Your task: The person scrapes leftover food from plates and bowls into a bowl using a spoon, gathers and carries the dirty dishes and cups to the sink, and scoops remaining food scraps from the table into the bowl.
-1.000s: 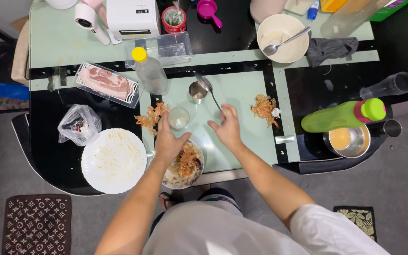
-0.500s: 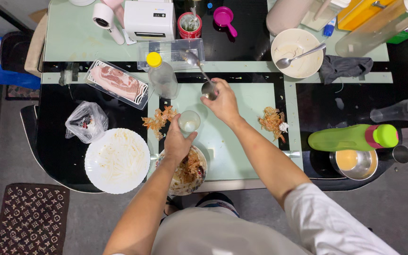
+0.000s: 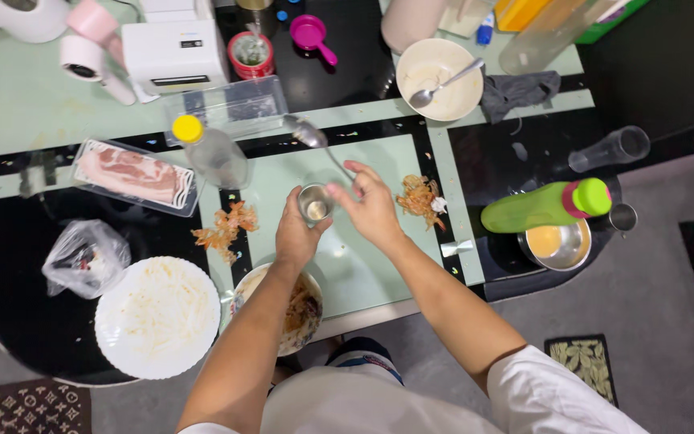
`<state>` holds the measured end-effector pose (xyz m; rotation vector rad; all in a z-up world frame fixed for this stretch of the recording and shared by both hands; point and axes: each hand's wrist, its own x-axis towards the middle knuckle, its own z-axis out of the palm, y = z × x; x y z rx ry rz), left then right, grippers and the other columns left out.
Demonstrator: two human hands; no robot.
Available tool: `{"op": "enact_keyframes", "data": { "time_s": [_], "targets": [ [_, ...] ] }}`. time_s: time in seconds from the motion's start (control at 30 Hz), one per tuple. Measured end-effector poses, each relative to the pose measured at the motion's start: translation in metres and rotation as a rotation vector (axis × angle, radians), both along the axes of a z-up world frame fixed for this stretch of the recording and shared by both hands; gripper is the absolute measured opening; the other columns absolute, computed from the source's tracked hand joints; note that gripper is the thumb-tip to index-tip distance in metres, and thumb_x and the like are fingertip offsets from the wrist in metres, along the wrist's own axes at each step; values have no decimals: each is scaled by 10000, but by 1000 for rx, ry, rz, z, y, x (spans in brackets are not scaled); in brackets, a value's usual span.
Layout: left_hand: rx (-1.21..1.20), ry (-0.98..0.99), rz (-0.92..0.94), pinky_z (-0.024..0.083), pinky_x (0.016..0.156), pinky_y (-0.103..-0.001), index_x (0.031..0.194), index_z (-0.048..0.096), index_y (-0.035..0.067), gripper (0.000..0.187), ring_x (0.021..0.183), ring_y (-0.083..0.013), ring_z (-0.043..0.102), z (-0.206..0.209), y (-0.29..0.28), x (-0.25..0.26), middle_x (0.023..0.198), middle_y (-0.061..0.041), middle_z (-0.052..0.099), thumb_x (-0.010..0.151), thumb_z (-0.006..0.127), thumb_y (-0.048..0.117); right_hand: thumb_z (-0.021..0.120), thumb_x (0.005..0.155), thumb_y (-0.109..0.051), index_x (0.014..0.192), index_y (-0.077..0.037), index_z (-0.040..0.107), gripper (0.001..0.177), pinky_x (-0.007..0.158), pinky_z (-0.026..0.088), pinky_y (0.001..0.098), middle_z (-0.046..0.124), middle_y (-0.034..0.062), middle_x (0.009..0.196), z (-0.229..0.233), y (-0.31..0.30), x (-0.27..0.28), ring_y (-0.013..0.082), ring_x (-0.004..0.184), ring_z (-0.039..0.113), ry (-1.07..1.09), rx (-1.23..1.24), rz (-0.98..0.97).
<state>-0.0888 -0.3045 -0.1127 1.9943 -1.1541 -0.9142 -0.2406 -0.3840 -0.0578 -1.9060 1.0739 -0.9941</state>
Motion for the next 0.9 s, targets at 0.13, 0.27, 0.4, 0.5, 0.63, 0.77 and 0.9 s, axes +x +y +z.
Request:
{"op": "enact_keyframes", "data": {
  "time_s": [0.13, 0.27, 0.4, 0.5, 0.63, 0.77, 0.9],
  "targets": [
    [-120, 94, -173, 432, 1078, -425, 1560, 203, 34, 1072, 1320, -382, 518, -10, -11, -13, 1466, -221, 494, 748, 881, 203, 678, 1017, -297, 746, -33, 526, 407, 726, 493, 309, 644, 115, 954, -27, -8, -47, 185, 850, 611, -10, 195, -184],
    [-218, -4, -59, 460, 1010, -443, 1414, 333, -5, 906, 1250, -416, 541, 0, 13, -34, 1375, -249, 499, 711, 889, 129, 625, 1022, -362, 685, -35, 477, 492, 528, 384, 299, 478, 14, 590, -38, 19, -76, 111, 555, 453, 9, 499, -265],
    [60, 172, -11, 557, 804, -368, 1262, 567, 62, 491, 922, -273, 670, 16, 56, -42, 1174, -110, 646, 821, 763, 154, 678, 1023, -324, 707, -14, 464, 492, 507, 327, 304, 376, -6, 592, -32, 66, -91, 87, 595, 329, 50, 391, -275],
    [18, 152, -79, 557, 732, -327, 1221, 613, 71, 434, 889, -201, 669, 22, 71, -43, 1121, -98, 676, 825, 766, 164, 702, 979, -299, 706, -21, 523, 429, 486, 311, 308, 399, -16, 551, -14, 86, -97, 78, 564, 324, 88, 532, -327],
    [13, 188, -45, 556, 712, -319, 1221, 622, 59, 422, 853, -193, 662, 24, 67, -45, 1078, -88, 681, 832, 757, 149, 734, 957, -268, 718, -13, 582, 381, 482, 302, 300, 428, -24, 556, 1, 92, -99, 66, 551, 330, 90, 636, -368],
    [-4, 439, -133, 559, 723, -299, 1225, 638, 46, 369, 857, -146, 664, 31, 52, -62, 1061, -68, 710, 918, 705, 240, 741, 947, -220, 786, -8, 605, 300, 483, 313, 296, 455, -21, 569, 11, 92, -88, 71, 553, 358, 41, 604, -353],
    [-159, 594, -234, 554, 795, -276, 1225, 653, 28, 319, 935, -101, 675, 45, 33, -89, 1033, -68, 736, 1010, 633, 263, 643, 908, -95, 1024, -32, 627, 133, 588, 489, 266, 654, 7, 734, 19, 100, -71, 96, 644, 619, 14, 412, -211]
  ]
}}
